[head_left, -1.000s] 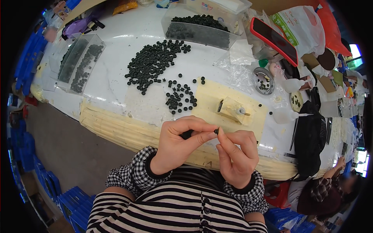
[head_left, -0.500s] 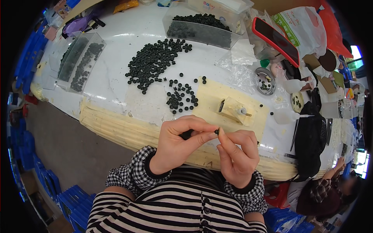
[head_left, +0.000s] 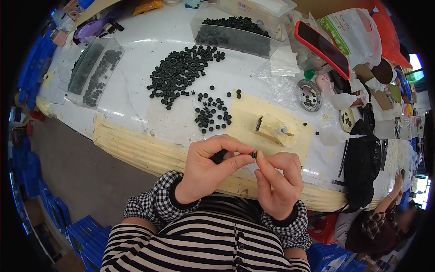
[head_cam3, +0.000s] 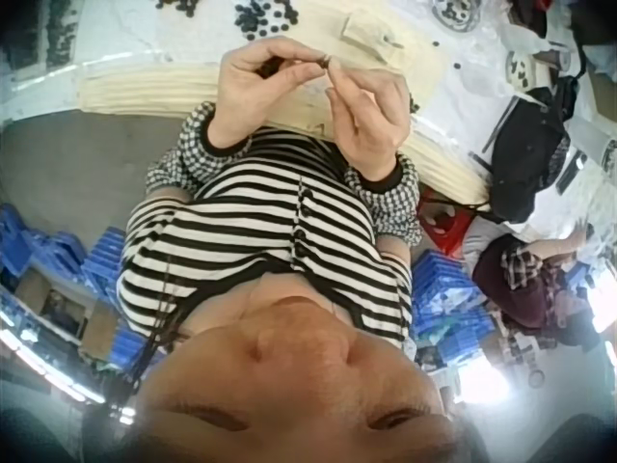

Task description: Manually inserting small black beads into a cream-colored plastic housing at a factory workbench.

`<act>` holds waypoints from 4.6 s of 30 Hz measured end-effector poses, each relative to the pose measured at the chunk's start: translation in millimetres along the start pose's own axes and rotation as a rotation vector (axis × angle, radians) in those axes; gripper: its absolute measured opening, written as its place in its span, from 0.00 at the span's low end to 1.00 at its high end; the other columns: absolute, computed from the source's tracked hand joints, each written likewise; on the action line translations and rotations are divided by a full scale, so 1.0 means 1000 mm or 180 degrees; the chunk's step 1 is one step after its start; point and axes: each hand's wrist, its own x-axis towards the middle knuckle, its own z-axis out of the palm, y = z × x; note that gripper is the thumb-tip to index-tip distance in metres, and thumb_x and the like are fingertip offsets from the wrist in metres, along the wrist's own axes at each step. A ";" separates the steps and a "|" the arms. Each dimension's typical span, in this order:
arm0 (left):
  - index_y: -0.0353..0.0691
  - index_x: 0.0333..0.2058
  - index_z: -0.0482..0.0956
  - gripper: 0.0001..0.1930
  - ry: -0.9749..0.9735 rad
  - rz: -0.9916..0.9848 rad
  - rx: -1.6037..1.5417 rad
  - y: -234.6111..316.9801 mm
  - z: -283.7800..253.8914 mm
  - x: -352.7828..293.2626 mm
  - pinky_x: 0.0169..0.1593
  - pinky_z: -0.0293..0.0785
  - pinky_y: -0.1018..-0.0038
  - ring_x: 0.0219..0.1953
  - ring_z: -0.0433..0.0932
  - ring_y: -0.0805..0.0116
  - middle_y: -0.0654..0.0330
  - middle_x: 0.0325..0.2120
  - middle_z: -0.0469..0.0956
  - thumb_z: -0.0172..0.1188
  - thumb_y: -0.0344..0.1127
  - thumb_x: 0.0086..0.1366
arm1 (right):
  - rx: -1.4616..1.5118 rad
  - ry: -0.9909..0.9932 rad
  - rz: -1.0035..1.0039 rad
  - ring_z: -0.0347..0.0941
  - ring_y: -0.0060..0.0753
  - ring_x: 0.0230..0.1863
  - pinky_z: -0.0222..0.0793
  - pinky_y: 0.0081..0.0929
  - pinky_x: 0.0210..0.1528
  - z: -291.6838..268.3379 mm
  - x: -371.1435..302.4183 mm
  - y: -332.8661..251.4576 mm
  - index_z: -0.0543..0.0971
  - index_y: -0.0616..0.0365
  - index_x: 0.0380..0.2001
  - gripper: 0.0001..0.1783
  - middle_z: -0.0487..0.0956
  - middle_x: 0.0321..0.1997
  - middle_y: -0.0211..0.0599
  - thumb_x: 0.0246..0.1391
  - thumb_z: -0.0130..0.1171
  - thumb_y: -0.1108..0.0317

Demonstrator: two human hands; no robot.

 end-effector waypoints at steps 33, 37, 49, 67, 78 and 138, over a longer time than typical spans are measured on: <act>0.32 0.36 0.83 0.09 -0.0089 0.0250 0.0332 0.000 -0.003 0.000 0.36 0.72 0.79 0.31 0.77 0.72 0.55 0.30 0.81 0.65 0.19 0.55 | -0.0026 -0.0057 -0.0036 0.68 0.34 0.31 0.68 0.25 0.32 -0.001 -0.001 0.001 0.84 0.58 0.43 0.24 0.77 0.33 0.30 0.35 0.69 0.77; 0.33 0.37 0.83 0.09 -0.0073 0.0266 0.0307 -0.001 -0.003 0.000 0.34 0.69 0.81 0.29 0.74 0.75 0.58 0.29 0.80 0.65 0.19 0.55 | -0.0032 -0.0074 -0.0038 0.68 0.34 0.32 0.68 0.25 0.32 -0.001 0.000 0.001 0.84 0.58 0.42 0.24 0.77 0.34 0.30 0.35 0.69 0.76; 0.35 0.38 0.84 0.10 0.0044 0.0048 0.0515 0.005 -0.010 0.005 0.29 0.61 0.86 0.24 0.65 0.83 0.65 0.26 0.78 0.66 0.23 0.56 | -0.0117 -0.0171 0.0029 0.69 0.35 0.33 0.68 0.27 0.35 -0.001 0.002 0.000 0.82 0.59 0.45 0.24 0.77 0.35 0.33 0.37 0.68 0.75; 0.26 0.64 0.51 0.30 0.0018 -0.1580 -0.2768 0.035 -0.018 0.009 0.69 0.56 0.65 0.68 0.54 0.55 0.42 0.64 0.55 0.35 0.19 0.61 | -0.0114 -0.0039 0.0074 0.70 0.37 0.33 0.66 0.30 0.35 -0.002 0.005 -0.002 0.83 0.58 0.40 0.19 0.76 0.33 0.35 0.39 0.67 0.78; 0.32 0.67 0.49 0.34 -0.0464 -0.2102 -0.2452 0.031 0.000 0.002 0.68 0.54 0.66 0.66 0.58 0.61 0.46 0.65 0.56 0.37 0.18 0.59 | -0.0625 -0.0243 -0.0004 0.69 0.37 0.37 0.68 0.30 0.37 0.005 0.012 -0.005 0.83 0.53 0.39 0.20 0.75 0.34 0.30 0.37 0.68 0.76; 0.37 0.52 0.73 0.13 -0.0317 -0.1884 -0.2618 0.002 -0.002 0.001 0.28 0.58 0.87 0.21 0.58 0.85 0.60 0.36 0.78 0.49 0.31 0.71 | -0.0775 0.0445 0.0619 0.67 0.34 0.34 0.64 0.27 0.36 -0.025 0.021 0.023 0.82 0.59 0.39 0.15 0.73 0.31 0.36 0.45 0.64 0.80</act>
